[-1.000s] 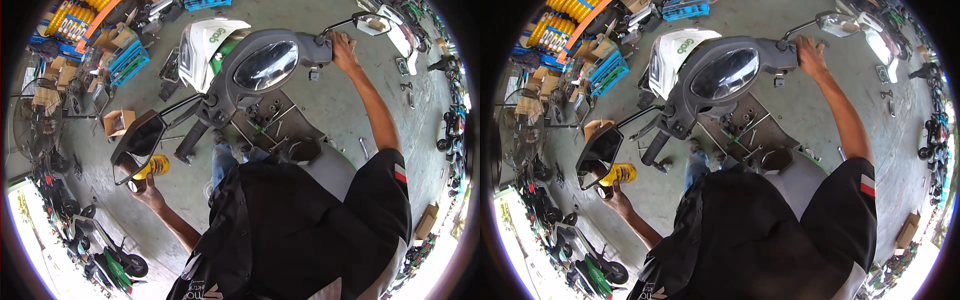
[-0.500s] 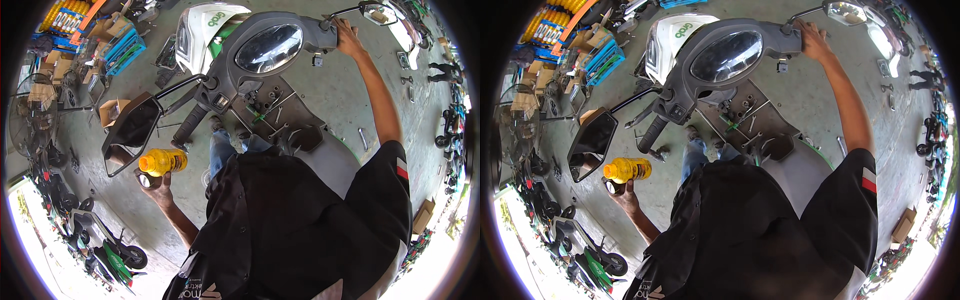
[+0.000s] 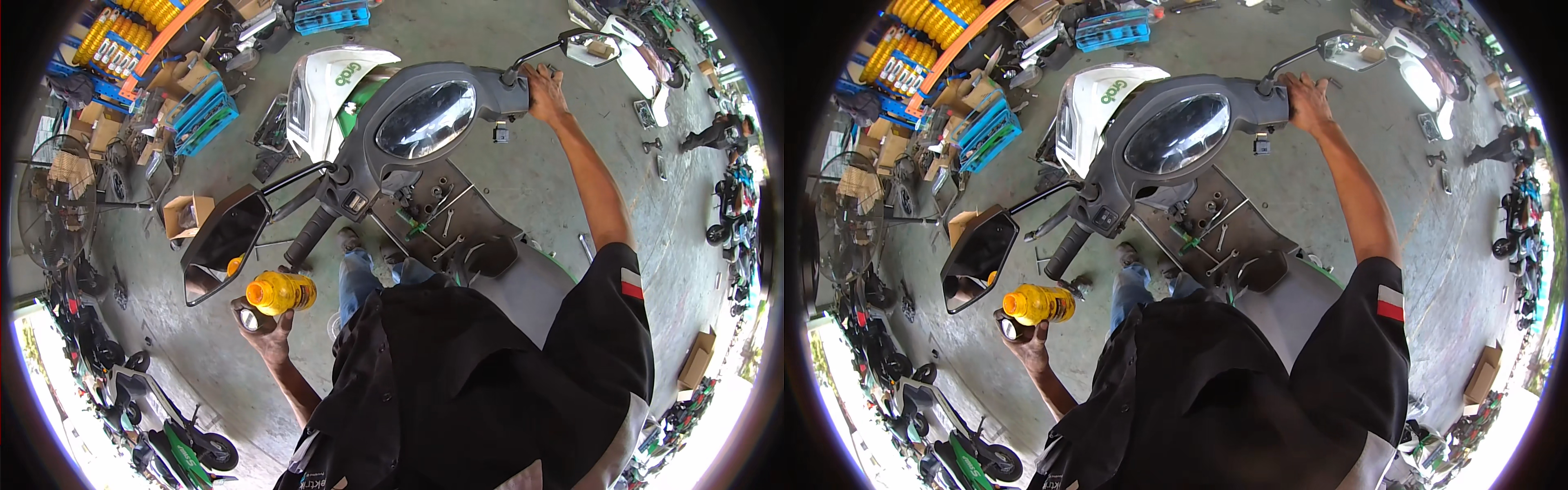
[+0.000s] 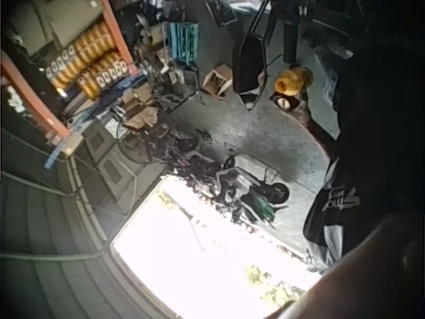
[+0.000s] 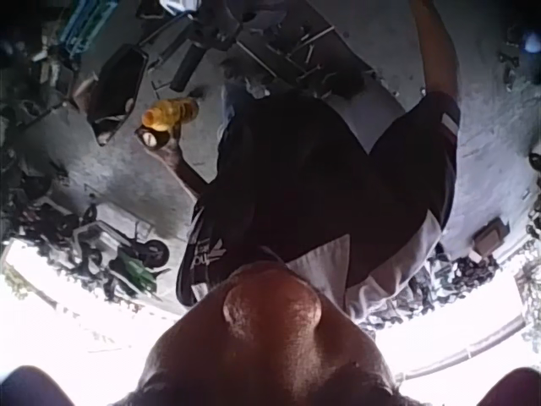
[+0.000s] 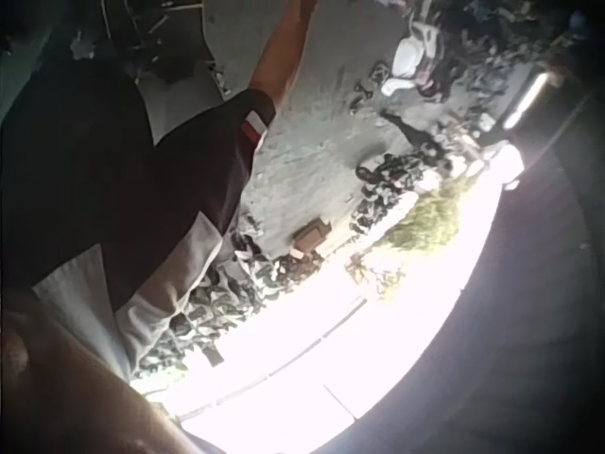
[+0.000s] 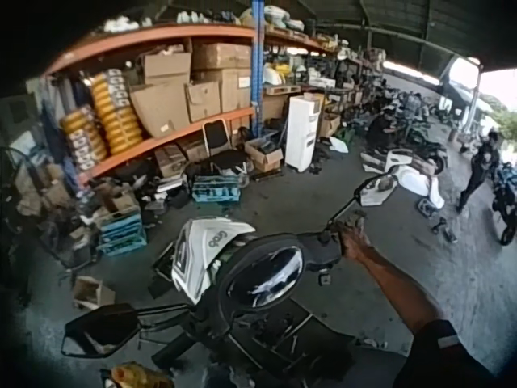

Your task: The person repairs a motorcycle by first applying lubricant from a yellow bottle to the handlebars and then using a screwdriver and a wrench to work on the headlight assembly and handlebars.

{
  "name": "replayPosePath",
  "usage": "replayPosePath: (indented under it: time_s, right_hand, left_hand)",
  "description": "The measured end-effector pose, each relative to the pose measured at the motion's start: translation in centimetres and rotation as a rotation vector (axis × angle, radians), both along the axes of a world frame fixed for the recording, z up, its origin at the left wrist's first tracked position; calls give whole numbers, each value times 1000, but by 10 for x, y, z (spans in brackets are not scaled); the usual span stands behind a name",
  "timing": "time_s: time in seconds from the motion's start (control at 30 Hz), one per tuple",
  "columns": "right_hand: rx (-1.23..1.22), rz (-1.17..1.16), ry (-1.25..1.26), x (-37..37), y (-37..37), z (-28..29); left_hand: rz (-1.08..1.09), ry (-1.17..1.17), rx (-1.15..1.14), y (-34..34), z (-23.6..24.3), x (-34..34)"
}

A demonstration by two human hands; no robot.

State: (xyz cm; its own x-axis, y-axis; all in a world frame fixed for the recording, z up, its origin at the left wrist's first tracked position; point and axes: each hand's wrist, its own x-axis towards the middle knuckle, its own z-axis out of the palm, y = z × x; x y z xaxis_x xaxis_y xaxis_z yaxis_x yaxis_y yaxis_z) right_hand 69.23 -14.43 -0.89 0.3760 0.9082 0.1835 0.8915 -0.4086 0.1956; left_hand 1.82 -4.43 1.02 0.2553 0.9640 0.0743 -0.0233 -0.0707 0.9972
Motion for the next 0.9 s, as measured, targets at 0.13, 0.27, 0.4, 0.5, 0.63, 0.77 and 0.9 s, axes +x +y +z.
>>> replayPosePath:
  time_s: [0.13,0.27,0.4,0.5,0.63,0.77,0.9]
  right_hand:
    - [16,-128,14,-3,4,-9]
    - [171,-6,15,1,0,-6]
    - [-18,24,161,-6,5,7]
    - [-72,-97,79,-3,3,2]
    - [246,-218,-4,-14,-19,-19]
    - [687,-478,328,-115,-40,-13]
    - [735,-215,1398,-247,-75,-14]
  left_hand:
    - [-45,-18,72,2,-8,-10]
    - [-67,-26,42,1,-6,-3]
    - [-54,-27,34,0,5,6]
    - [-82,-82,-26,-5,21,28]
    - [-219,1,80,4,-6,23]
    - [-329,-82,-24,-1,-2,55]
    - [-491,-12,4,-4,-11,89]
